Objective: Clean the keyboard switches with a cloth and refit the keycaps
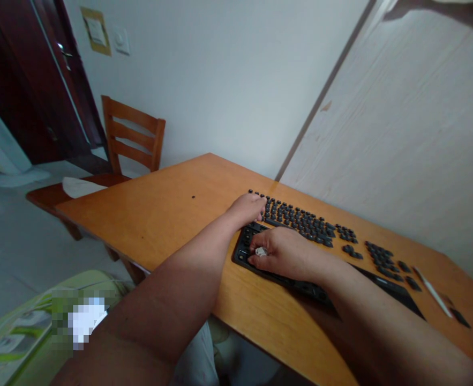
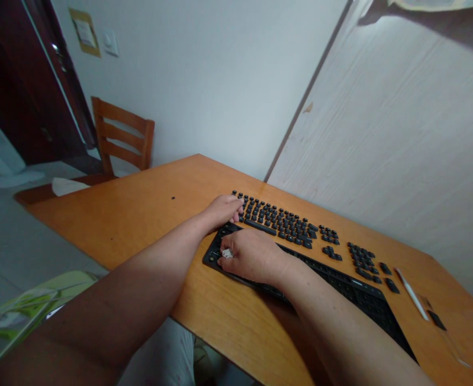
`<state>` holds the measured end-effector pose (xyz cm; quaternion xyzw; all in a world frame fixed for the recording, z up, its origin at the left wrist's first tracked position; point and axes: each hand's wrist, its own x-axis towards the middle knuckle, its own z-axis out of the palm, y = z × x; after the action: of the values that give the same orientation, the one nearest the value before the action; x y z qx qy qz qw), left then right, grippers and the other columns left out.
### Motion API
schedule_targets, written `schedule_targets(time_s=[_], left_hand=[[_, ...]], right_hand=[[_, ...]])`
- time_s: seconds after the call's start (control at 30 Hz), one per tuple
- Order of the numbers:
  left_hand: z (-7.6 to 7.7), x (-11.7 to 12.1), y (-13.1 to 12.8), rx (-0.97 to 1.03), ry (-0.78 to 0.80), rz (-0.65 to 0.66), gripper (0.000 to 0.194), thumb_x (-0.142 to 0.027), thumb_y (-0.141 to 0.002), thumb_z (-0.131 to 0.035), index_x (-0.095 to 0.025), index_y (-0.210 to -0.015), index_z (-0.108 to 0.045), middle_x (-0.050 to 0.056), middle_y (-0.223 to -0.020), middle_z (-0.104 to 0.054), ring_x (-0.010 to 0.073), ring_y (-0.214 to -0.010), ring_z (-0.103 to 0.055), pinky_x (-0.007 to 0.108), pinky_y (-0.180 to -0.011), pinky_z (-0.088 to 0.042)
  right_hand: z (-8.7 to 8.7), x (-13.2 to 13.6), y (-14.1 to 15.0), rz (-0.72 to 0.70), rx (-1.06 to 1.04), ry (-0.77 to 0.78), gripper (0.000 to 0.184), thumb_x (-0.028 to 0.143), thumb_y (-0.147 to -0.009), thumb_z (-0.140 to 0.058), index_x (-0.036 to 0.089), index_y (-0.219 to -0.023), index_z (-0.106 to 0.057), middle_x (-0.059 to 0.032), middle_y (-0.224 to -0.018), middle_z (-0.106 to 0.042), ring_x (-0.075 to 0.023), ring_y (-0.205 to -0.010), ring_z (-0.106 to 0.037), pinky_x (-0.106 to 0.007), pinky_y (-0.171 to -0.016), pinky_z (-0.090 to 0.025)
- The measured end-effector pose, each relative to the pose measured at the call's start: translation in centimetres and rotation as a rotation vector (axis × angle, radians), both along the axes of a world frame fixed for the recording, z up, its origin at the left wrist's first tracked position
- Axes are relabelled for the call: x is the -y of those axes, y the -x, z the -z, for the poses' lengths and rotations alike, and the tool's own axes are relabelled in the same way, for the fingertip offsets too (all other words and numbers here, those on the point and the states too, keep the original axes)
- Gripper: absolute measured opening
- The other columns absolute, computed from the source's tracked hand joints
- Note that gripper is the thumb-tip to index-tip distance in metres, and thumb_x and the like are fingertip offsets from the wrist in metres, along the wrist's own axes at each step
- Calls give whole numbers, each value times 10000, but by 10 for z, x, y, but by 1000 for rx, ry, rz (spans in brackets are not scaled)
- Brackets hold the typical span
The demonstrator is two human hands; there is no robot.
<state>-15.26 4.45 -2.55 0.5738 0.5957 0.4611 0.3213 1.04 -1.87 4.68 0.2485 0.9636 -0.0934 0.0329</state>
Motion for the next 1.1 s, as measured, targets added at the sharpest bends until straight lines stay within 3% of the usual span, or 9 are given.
schedule_targets(time_s=[0.4, 0.7, 0.93, 1.1], left_hand=[[-1, 1, -1, -7, 18, -3, 370, -421, -931, -401, -179, -733, -599, 22, -582, -634, 138, -519, -581, 242, -523, -441], [0, 1, 0, 1, 5, 1, 368, -417, -931, -404, -176, -741, -606, 24, -593, -637, 137, -532, -585, 245, -544, -458], [1, 1, 0, 6, -16, 9, 365, -411, -928, -401, -175, -740, -607, 23, -593, -635, 137, -537, -585, 243, -538, -454], [0, 2, 0, -9, -8, 8, 366, -423, -925, -406, -179, -749, -614, 20, -600, -641, 137, -543, -587, 244, -545, -452]], right_hand=[[3, 0, 0, -20, -19, -4, 169, 230, -837, -535, 221, -769, -689, -13, -719, -694, -147, -649, -576, -258, -602, -343], [6, -7, -2, 53, -82, 32, 142, 207, -807, -539, 215, -793, -681, -7, -709, -665, -140, -641, -560, -247, -599, -345], [-1, -12, -15, 26, -109, 136, 170, 174, -802, -535, 224, -836, -695, 25, -711, -668, -128, -633, -559, -244, -603, -354], [0, -8, -21, 0, -101, 211, 273, 171, -818, -543, 238, -991, -743, 12, -839, -741, -151, -720, -629, -249, -653, -410]])
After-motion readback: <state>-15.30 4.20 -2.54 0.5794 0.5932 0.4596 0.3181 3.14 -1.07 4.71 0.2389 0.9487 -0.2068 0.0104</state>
